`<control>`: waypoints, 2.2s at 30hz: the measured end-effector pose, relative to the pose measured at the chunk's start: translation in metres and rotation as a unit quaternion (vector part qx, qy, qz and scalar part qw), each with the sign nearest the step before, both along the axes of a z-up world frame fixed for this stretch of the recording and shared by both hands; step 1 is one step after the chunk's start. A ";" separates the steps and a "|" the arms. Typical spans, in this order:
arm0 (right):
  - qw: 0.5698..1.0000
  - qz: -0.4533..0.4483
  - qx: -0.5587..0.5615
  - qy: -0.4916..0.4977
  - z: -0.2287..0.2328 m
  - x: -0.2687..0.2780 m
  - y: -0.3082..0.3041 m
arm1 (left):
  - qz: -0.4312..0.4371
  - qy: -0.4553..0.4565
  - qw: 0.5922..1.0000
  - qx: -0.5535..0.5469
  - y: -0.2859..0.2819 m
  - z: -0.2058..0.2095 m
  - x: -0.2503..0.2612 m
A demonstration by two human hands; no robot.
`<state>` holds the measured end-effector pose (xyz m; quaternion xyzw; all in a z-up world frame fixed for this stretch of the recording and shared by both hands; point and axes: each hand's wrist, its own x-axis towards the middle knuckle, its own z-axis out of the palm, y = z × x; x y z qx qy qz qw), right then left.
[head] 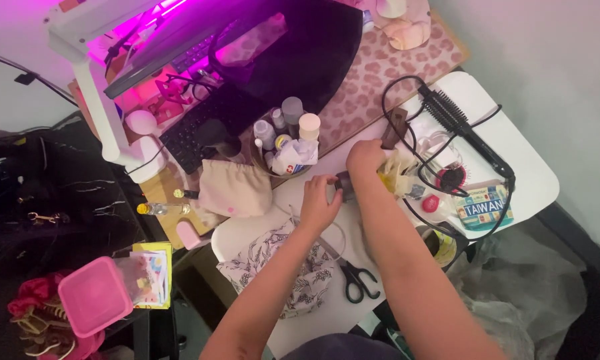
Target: Organizing hair accessories, skincare products, and other beauty items into various storage containers and moving them between two desks.
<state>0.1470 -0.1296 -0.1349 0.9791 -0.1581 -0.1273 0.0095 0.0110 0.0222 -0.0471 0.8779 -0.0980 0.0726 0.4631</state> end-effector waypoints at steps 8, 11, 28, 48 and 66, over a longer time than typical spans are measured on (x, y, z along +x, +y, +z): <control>0.983 0.066 0.091 -0.144 0.122 -0.037 0.011 | 0.020 0.139 0.988 -0.061 0.007 -0.018 0.002; 0.928 0.058 0.241 -0.277 0.162 -0.062 -0.006 | 0.010 0.174 0.981 -0.085 0.011 0.001 0.001; 0.456 -0.102 0.884 -0.002 0.201 -0.179 -0.005 | -0.179 0.352 0.859 -0.326 0.079 0.111 -0.071; 0.551 -0.109 0.825 0.064 0.169 -0.323 0.070 | -0.075 0.165 0.815 -0.551 0.116 0.094 -0.118; 0.686 0.052 0.725 -0.004 0.055 -0.330 0.106 | -0.030 0.136 0.984 0.112 0.150 0.081 -0.173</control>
